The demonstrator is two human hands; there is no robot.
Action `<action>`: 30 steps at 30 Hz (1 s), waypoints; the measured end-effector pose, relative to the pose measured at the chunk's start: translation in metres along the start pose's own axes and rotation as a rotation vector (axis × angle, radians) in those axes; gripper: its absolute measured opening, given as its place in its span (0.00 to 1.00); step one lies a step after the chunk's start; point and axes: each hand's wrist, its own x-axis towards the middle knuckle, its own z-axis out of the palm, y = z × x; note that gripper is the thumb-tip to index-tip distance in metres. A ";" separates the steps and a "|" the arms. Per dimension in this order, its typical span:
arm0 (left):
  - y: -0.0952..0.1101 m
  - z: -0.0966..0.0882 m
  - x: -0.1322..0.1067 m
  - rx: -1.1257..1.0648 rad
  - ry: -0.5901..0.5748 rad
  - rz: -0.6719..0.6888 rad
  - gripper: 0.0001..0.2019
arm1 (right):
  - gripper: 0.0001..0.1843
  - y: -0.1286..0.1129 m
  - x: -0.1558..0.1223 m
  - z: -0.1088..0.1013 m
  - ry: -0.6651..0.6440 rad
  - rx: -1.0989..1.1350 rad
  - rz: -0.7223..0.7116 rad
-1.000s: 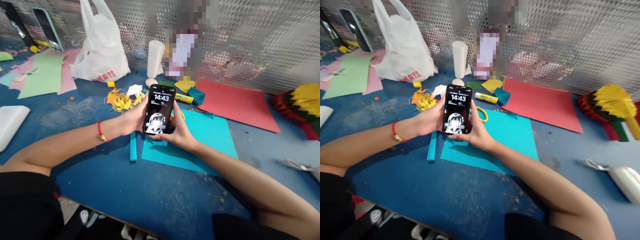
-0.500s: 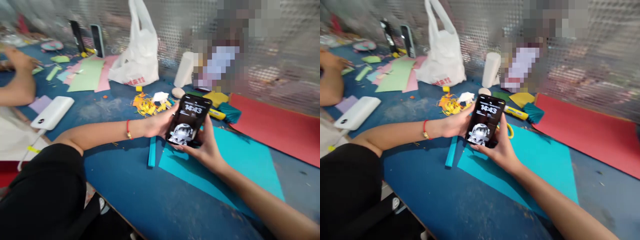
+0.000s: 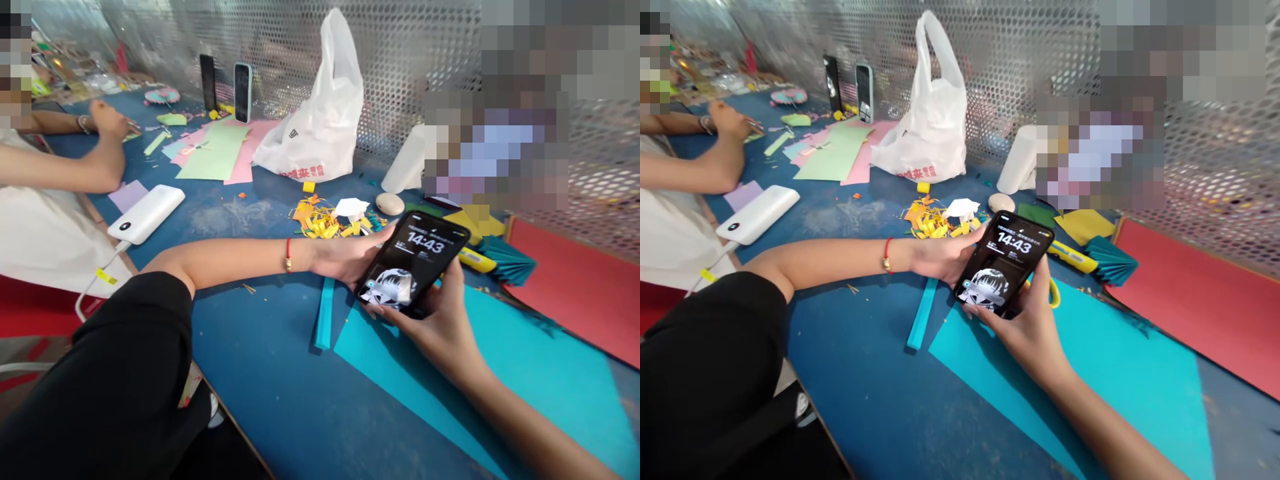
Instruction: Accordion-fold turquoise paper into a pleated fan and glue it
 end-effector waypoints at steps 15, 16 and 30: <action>0.005 -0.003 -0.008 0.088 -0.022 0.072 0.41 | 0.55 -0.006 0.007 -0.008 -0.093 0.134 0.158; 0.004 -0.004 -0.008 0.062 -0.028 0.070 0.41 | 0.55 -0.005 0.007 -0.009 -0.105 0.138 0.152; -0.008 -0.013 -0.010 -0.099 -0.038 0.112 0.26 | 0.54 -0.004 0.005 -0.013 -0.193 0.170 0.025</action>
